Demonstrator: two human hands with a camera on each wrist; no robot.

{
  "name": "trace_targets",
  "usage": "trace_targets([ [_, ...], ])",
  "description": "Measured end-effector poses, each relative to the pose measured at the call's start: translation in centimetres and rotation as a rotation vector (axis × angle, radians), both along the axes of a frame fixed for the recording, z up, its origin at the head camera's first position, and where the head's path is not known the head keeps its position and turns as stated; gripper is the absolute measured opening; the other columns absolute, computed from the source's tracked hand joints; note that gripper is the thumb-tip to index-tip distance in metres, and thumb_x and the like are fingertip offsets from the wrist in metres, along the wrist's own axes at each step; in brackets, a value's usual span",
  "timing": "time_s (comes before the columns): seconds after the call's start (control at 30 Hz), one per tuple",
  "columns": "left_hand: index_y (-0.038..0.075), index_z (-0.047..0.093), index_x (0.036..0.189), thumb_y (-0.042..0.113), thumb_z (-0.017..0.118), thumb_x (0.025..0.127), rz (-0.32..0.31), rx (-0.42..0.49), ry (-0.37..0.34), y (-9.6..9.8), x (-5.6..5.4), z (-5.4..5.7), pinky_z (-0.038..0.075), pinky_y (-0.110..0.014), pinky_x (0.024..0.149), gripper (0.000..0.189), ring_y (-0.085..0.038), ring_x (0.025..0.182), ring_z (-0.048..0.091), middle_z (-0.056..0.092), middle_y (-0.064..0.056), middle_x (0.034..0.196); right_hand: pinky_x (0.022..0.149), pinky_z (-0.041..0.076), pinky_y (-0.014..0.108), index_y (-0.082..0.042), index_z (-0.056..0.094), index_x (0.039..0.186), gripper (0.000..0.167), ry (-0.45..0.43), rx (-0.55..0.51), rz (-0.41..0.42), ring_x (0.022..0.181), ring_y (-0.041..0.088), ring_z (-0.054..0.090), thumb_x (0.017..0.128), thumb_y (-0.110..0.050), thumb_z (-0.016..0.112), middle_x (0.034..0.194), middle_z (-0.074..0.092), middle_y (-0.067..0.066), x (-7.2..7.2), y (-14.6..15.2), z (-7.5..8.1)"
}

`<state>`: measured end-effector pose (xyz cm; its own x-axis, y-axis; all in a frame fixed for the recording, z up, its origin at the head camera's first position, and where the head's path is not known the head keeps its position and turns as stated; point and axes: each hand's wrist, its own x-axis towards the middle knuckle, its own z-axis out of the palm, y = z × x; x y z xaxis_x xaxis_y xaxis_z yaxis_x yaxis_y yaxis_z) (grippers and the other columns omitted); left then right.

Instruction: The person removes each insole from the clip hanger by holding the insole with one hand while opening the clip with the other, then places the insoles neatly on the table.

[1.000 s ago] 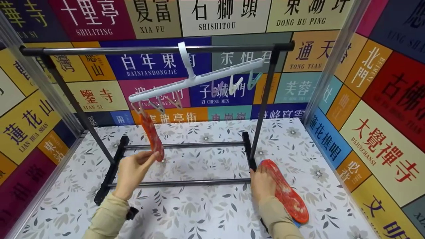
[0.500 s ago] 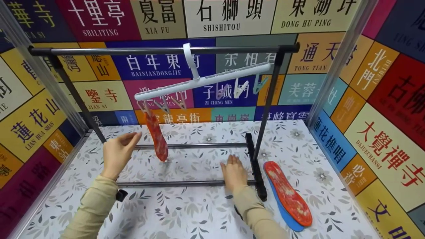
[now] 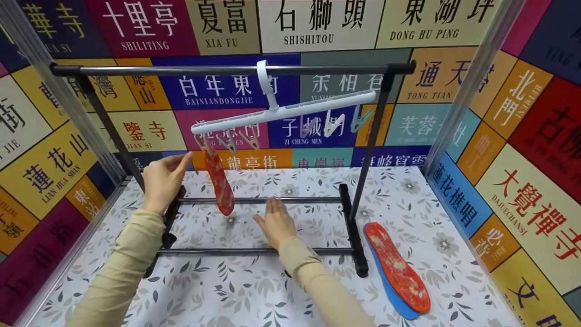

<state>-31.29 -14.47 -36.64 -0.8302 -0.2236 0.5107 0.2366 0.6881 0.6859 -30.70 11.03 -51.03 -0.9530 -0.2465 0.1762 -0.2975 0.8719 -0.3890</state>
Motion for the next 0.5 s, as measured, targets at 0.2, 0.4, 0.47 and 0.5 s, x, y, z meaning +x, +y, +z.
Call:
trace_targets([
  [0.2, 0.006, 0.075, 0.112, 0.056, 0.059, 0.093, -0.013, 0.044, -0.013, -0.4, -1.2, 0.0, 0.057, -0.041, 0.082, 0.056, -0.025, 0.092, 0.074, 0.076, -0.012, 0.101, 0.121, 0.023, 0.044, 0.006, 0.024, 0.153, 0.085, 0.023, -0.010, 0.050, 0.151, 0.038, 0.015, 0.099, -0.056, 0.046, 0.160, 0.019, 0.026, -0.4, -3.8, 0.9],
  [0.4, 0.003, 0.074, 0.113, 0.050, 0.061, 0.095, -0.032, 0.088, 0.081, -0.3, -1.9, 0.0, 0.057, -0.039, 0.084, 0.052, -0.025, 0.094, 0.074, 0.075, -0.014, 0.103, 0.121, 0.022, 0.041, 0.005, 0.015, 0.155, 0.095, 0.003, -0.042, 0.031, 0.152, 0.037, 0.008, 0.095, -0.063, 0.045, 0.162, 0.009, 0.026, -0.8, -6.5, 1.9],
  [0.47, 0.001, 0.073, 0.113, 0.048, 0.062, 0.095, -0.049, 0.098, 0.104, 0.0, -2.2, 0.1, 0.058, -0.039, 0.084, 0.051, -0.025, 0.094, 0.074, 0.075, -0.015, 0.104, 0.121, 0.022, 0.042, 0.005, 0.014, 0.155, 0.096, 0.003, -0.059, 0.032, 0.152, 0.036, 0.009, 0.094, -0.062, 0.047, 0.162, 0.010, 0.025, -1.0, -7.1, 2.3],
  [0.5, 0.001, 0.073, 0.113, 0.047, 0.063, 0.094, -0.055, 0.094, 0.110, 0.1, -2.4, 0.3, 0.058, -0.039, 0.083, 0.050, -0.026, 0.094, 0.074, 0.075, -0.016, 0.104, 0.121, 0.022, 0.042, 0.006, 0.014, 0.154, 0.096, 0.010, -0.064, 0.037, 0.152, 0.037, 0.010, 0.094, -0.061, 0.049, 0.162, 0.012, 0.025, -1.2, -7.4, 2.4],
])
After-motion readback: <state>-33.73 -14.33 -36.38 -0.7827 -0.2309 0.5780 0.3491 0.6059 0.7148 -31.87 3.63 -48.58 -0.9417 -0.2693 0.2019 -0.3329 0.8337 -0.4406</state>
